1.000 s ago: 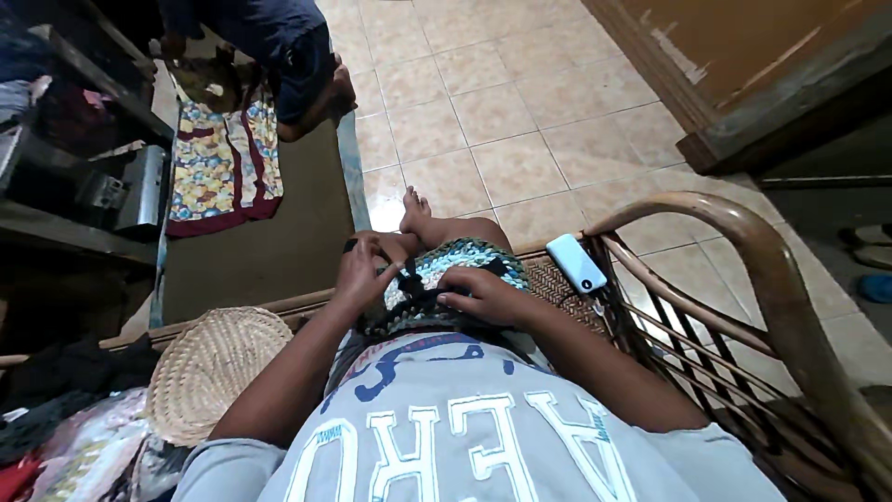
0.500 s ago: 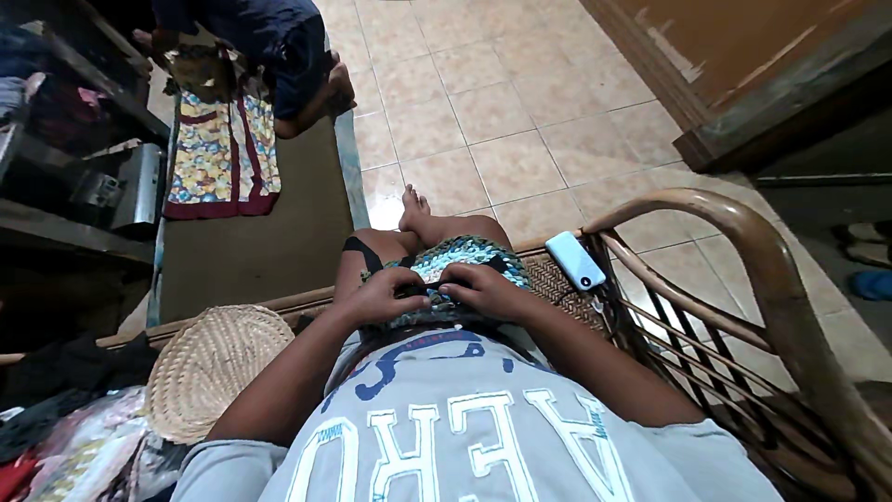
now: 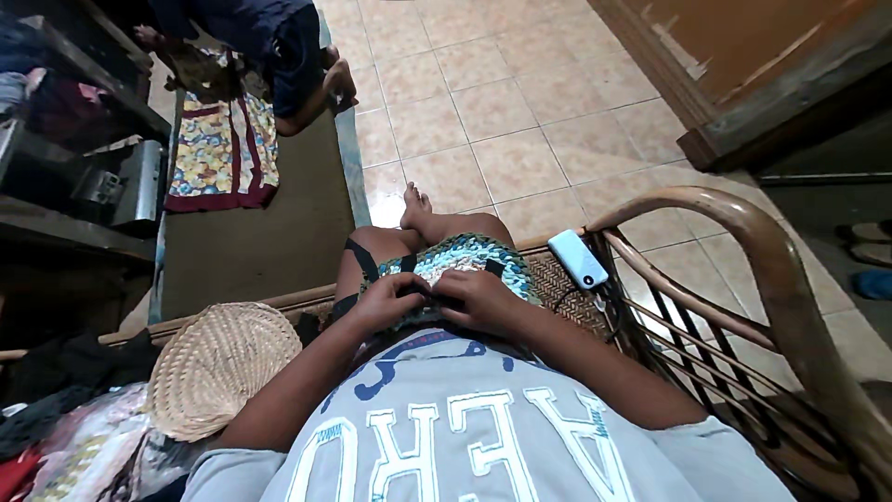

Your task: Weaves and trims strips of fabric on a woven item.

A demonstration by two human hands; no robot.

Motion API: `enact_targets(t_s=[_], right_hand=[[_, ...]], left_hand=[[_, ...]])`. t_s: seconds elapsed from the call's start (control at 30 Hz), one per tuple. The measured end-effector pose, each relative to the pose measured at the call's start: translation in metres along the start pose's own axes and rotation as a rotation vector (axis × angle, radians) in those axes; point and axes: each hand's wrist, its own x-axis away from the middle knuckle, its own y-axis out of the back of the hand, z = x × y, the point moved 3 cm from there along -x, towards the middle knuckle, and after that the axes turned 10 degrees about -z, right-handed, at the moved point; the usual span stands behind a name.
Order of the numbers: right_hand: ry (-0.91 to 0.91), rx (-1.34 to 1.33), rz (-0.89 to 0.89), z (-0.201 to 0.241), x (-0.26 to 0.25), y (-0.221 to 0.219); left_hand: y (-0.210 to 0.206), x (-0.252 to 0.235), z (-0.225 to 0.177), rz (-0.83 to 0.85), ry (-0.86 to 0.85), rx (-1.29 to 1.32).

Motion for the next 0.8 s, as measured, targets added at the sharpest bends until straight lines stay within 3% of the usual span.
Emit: enact_targets(t_s=[0.1,0.27,0.47,0.67,0.8], right_hand=[[-0.008,0.032,-0.097,0.004,0.003,-0.002],[-0.375,-0.202,-0.039,-0.003,0.001,-0.001],[0.048,0.006,-0.072,0.006,0.0,0.0],[-0.173,-0.11,-0.008,-0.003,-0.002,0.002],[-0.152,-0.076,0.163,-0.004,-0.011,0.009]], left_hand=[[0.001,0.004,-0.004,0.023,-0.051,-0.061],[0.0,0.006,-0.001,0.081,-0.094,-0.066],[-0.006,0.007,0.001,-0.014,0.03,0.099],[-0.007,0.011,-0.004,0.074,-0.045,-0.01],[-0.012,0.01,-0.007,-0.03,-0.054,-0.107]])
